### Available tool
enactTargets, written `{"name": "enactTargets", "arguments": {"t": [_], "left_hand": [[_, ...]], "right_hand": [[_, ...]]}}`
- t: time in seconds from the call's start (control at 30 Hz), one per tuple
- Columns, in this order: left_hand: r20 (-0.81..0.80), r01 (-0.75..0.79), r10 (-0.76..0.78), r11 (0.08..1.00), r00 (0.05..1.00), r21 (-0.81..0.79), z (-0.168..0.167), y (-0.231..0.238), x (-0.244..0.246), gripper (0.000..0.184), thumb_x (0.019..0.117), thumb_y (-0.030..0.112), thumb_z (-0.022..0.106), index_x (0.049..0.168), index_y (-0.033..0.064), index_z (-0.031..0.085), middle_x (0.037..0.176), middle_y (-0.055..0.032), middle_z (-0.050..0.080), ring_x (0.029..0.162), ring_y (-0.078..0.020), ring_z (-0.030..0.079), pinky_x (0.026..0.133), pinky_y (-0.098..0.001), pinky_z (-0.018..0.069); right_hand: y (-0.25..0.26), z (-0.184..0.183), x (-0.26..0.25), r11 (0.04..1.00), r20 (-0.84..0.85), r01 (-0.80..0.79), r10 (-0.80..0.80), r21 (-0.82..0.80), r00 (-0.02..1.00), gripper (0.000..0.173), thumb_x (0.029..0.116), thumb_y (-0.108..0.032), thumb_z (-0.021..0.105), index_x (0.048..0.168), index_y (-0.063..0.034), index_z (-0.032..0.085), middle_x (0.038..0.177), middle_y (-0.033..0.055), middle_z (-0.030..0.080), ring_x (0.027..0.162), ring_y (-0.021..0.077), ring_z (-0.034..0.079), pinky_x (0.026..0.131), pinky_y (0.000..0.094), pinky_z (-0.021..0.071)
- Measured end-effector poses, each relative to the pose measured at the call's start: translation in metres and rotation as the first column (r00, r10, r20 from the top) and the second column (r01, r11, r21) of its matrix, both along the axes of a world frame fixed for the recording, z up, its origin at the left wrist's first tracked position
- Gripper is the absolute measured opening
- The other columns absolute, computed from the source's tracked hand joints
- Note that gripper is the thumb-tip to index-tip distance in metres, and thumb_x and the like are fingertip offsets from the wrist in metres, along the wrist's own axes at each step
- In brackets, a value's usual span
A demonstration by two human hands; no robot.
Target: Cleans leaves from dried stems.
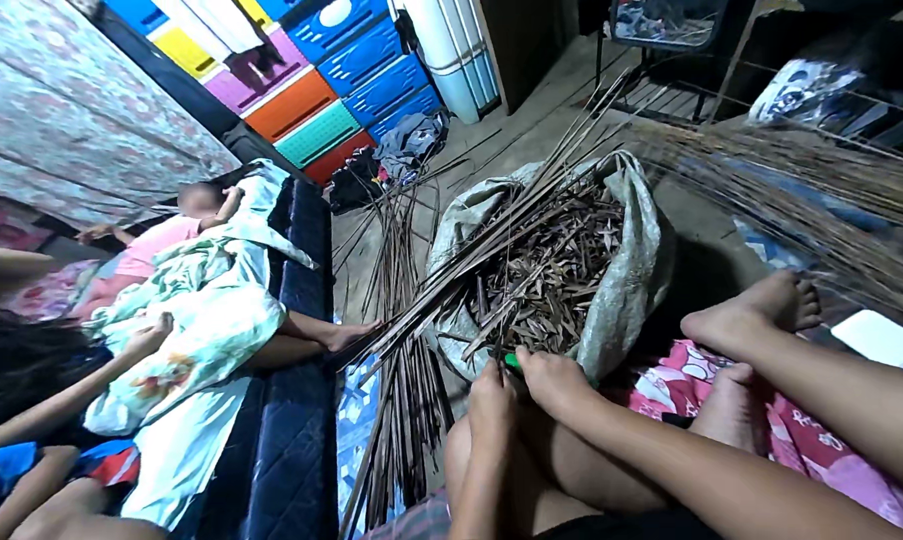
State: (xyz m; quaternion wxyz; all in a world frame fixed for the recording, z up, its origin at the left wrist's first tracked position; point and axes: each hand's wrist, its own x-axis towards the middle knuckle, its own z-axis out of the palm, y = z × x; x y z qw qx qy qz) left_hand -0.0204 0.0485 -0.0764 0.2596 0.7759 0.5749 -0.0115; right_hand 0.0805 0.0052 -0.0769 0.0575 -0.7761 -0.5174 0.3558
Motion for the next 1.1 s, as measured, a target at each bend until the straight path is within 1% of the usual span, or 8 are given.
{"name": "enactTargets", "arguments": {"t": [0.27, 0.37, 0.43, 0.57, 0.8, 0.9, 1.0, 1.1], "left_hand": [[0.086, 0.01, -0.007, 1.0, 0.996, -0.027, -0.004, 0.004, -0.006, 0.036, 0.1117, 0.019, 0.042, 0.129, -0.0019, 0.065, 0.111, -0.024, 0.071, 0.106, -0.0366, 0.069, 0.097, -0.0537, 0.051], [0.155, -0.016, 0.025, 0.998, 0.988, -0.061, -0.009, 0.009, -0.01, 0.035, 0.112, 0.02, 0.041, 0.125, -0.0007, 0.066, 0.092, -0.018, 0.068, 0.082, -0.0289, 0.066, 0.082, -0.0477, 0.0532], [0.278, -0.042, 0.07, 0.993, 0.958, -0.107, -0.013, 0.011, -0.012, 0.033, 0.1116, 0.019, 0.041, 0.117, 0.0004, 0.069, 0.075, -0.0076, 0.058, 0.064, -0.0175, 0.053, 0.067, -0.0368, 0.0481], [0.619, -0.11, 0.33, 0.924, 0.713, -0.366, -0.012, 0.005, -0.012, 0.031, 0.1087, 0.008, 0.039, 0.094, -0.003, 0.064, 0.054, 0.0051, 0.042, 0.043, -0.0027, 0.036, 0.044, -0.0196, 0.0332], [0.671, -0.035, 0.539, 0.792, 0.51, -0.609, -0.007, -0.01, -0.018, 0.036, 0.1091, 0.008, 0.032, 0.089, 0.0016, 0.062, 0.049, 0.0085, 0.038, 0.039, 0.0012, 0.032, 0.039, -0.0152, 0.028], [0.681, -0.035, 0.572, 0.777, 0.457, -0.628, -0.012, -0.01, -0.017, 0.037, 0.1108, 0.01, 0.03, 0.092, 0.0016, 0.061, 0.049, 0.0088, 0.037, 0.038, 0.002, 0.03, 0.038, -0.0137, 0.0263], [0.698, -0.08, 0.576, 0.792, 0.426, -0.606, -0.011, -0.008, -0.01, 0.036, 0.112, 0.013, 0.031, 0.1, 0.0003, 0.063, 0.063, 0.0032, 0.056, 0.051, -0.0016, 0.051, 0.049, -0.016, 0.0438], [0.697, -0.064, 0.526, 0.818, 0.487, -0.572, -0.006, -0.005, -0.01, 0.038, 0.1103, 0.017, 0.036, 0.133, 0.0, 0.061, 0.123, -0.0096, 0.067, 0.105, -0.0147, 0.063, 0.088, -0.0351, 0.0509]], "right_hand": [[0.021, -0.012, 0.054, 0.976, 0.046, 0.219, -0.218, -0.016, 0.975, 0.04, 0.1087, -0.009, 0.04, 0.147, -0.0014, 0.045, 0.128, 0.0266, 0.066, 0.12, 0.0451, 0.065, 0.094, 0.0611, 0.0526], [0.008, 0.001, 0.048, 0.987, -0.035, 0.158, -0.157, 0.025, 0.987, 0.038, 0.1116, -0.022, 0.039, 0.143, -0.0037, 0.048, 0.126, 0.0257, 0.067, 0.118, 0.0448, 0.066, 0.095, 0.0616, 0.0517], [-0.003, 0.001, 0.037, 0.991, -0.107, 0.096, -0.087, 0.09, 0.99, 0.038, 0.1114, -0.026, 0.04, 0.139, -0.0028, 0.053, 0.121, 0.0266, 0.068, 0.115, 0.0459, 0.067, 0.093, 0.0628, 0.0517], [-0.016, -0.019, 0.018, 0.968, -0.099, -0.029, 0.055, 0.25, 0.994, 0.032, 0.1096, -0.025, 0.044, 0.124, 0.0003, 0.059, 0.104, 0.0263, 0.07, 0.102, 0.0461, 0.07, 0.085, 0.0622, 0.0535], [0.009, -0.02, 0.055, 0.98, -0.039, 0.162, -0.159, 0.116, 0.987, 0.037, 0.1118, -0.027, 0.041, 0.136, -0.0022, 0.054, 0.12, 0.0268, 0.068, 0.115, 0.0457, 0.067, 0.093, 0.0627, 0.0517], [0.002, -0.021, 0.062, 0.948, -0.216, 0.228, -0.18, 0.221, 0.96, 0.038, 0.1121, -0.031, 0.041, 0.13, -0.0013, 0.057, 0.112, 0.0255, 0.069, 0.108, 0.0427, 0.068, 0.092, 0.0604, 0.0515], [-0.01, -0.032, 0.043, 0.832, -0.567, 0.458, -0.222, 0.314, 0.793, 0.036, 0.1094, -0.024, 0.05, 0.127, 0.0051, 0.06, 0.105, 0.0224, 0.066, 0.094, 0.0318, 0.065, 0.089, 0.0504, 0.0516], [-0.02, -0.043, 0.01, 0.726, -0.84, 0.662, -0.234, 0.184, 0.49, 0.026, 0.1069, -0.018, 0.052, 0.122, 0.0019, 0.057, 0.079, 0.0038, 0.054, 0.061, 0.0099, 0.05, 0.058, 0.0281, 0.0459]]}}
